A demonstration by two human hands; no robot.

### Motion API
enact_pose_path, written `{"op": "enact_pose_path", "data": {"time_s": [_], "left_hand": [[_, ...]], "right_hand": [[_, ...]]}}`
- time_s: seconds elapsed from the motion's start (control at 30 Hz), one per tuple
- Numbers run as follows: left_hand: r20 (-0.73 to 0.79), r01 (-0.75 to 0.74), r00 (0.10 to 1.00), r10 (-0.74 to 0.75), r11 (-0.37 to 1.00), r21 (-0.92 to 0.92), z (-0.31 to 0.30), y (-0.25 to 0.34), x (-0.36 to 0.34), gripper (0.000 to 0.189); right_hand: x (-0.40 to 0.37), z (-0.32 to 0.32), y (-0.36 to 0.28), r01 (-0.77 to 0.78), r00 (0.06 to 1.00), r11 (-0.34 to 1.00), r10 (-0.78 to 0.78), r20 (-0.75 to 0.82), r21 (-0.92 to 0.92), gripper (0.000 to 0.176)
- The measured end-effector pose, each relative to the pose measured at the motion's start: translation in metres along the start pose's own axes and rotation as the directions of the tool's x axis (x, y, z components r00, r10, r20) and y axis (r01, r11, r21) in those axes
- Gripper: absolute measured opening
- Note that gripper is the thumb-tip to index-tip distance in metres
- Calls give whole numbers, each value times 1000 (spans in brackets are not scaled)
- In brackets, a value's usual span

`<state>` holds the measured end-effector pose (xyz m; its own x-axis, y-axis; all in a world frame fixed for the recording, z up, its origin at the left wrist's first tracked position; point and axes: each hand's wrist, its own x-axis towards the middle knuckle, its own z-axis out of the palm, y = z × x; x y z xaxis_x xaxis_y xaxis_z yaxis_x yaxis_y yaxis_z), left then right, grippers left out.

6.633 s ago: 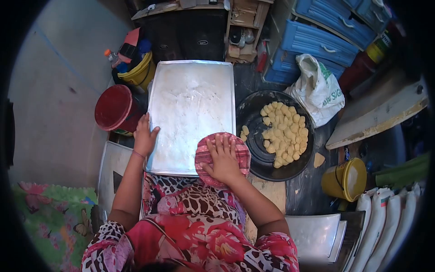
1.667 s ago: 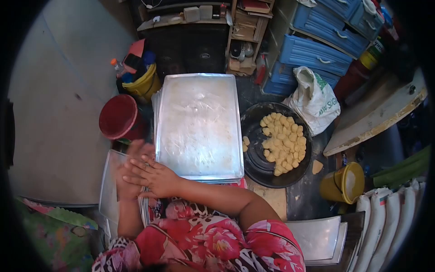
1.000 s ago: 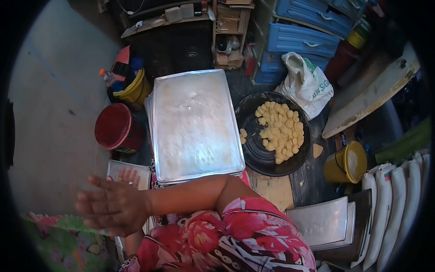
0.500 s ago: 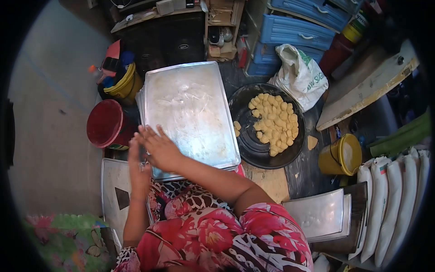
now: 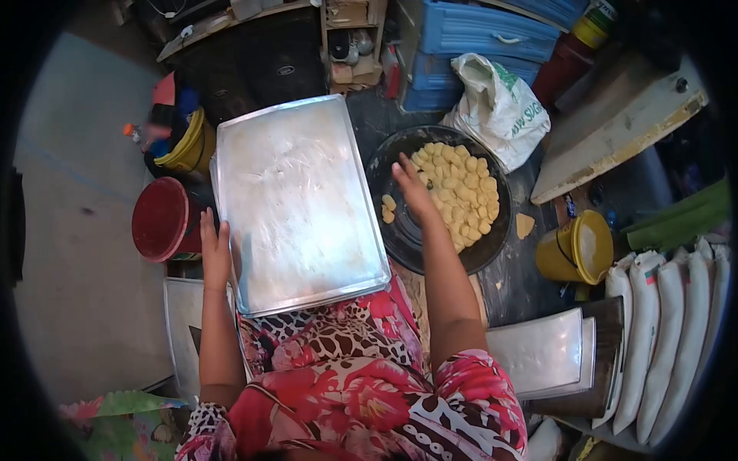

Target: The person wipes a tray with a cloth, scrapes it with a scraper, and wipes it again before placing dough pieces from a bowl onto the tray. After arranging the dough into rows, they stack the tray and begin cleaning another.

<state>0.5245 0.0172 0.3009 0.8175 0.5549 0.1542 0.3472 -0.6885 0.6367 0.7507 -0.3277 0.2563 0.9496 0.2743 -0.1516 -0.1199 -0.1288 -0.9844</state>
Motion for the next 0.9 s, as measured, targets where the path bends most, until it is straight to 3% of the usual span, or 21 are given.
{"op": "enact_pose_path", "data": {"time_s": [0.03,0.07,0.13,0.17,0.23,0.3,0.37,0.47,0.57,0.67,0.77,0.8,0.83,0.9], "left_hand": [[-33,76,996,-85,974,-213,9,-11,12,63],[-60,77,994,-91,975,-208,29,-37,20,63],[70,92,994,-79,974,-206,59,-93,33,64],[128,170,983,-132,916,-362,37,-46,18,65],[133,151,985,-114,939,-310,34,-47,7,66],[121,145,986,-111,936,-322,30,-49,1,66],[132,126,987,-85,932,-341,32,-49,-2,66],[134,101,990,-39,863,-495,32,-57,-1,65],[227,266,961,-156,735,-623,20,-56,6,61],[285,303,949,-137,656,-692,18,-78,31,65],[318,360,933,-172,501,-787,17,-116,49,78],[379,451,893,-245,474,-756,27,-143,60,86],[333,495,863,-381,501,-710,41,-169,70,92],[361,517,847,-391,444,-732,47,-159,87,95]], "right_hand": [[4,11,-3,-91,991,988,77,112,125,76],[13,19,-1,-89,987,986,67,149,143,79],[31,43,6,-67,973,977,19,231,203,84],[43,53,11,-93,954,967,19,301,236,81],[53,82,21,77,971,990,-101,216,114,71],[63,86,24,45,974,998,-56,221,54,66],[58,86,20,-9,960,959,-71,269,285,62],[47,82,4,-49,963,974,-13,271,219,63],[58,66,15,-83,946,958,-11,323,276,78],[80,58,16,-161,952,914,44,303,372,96],[119,66,32,-215,942,839,43,332,499,99],[133,71,39,-274,926,818,82,369,506,99],[144,79,43,-288,916,799,69,395,529,93],[121,94,-3,-426,870,771,206,448,473,86]]}}
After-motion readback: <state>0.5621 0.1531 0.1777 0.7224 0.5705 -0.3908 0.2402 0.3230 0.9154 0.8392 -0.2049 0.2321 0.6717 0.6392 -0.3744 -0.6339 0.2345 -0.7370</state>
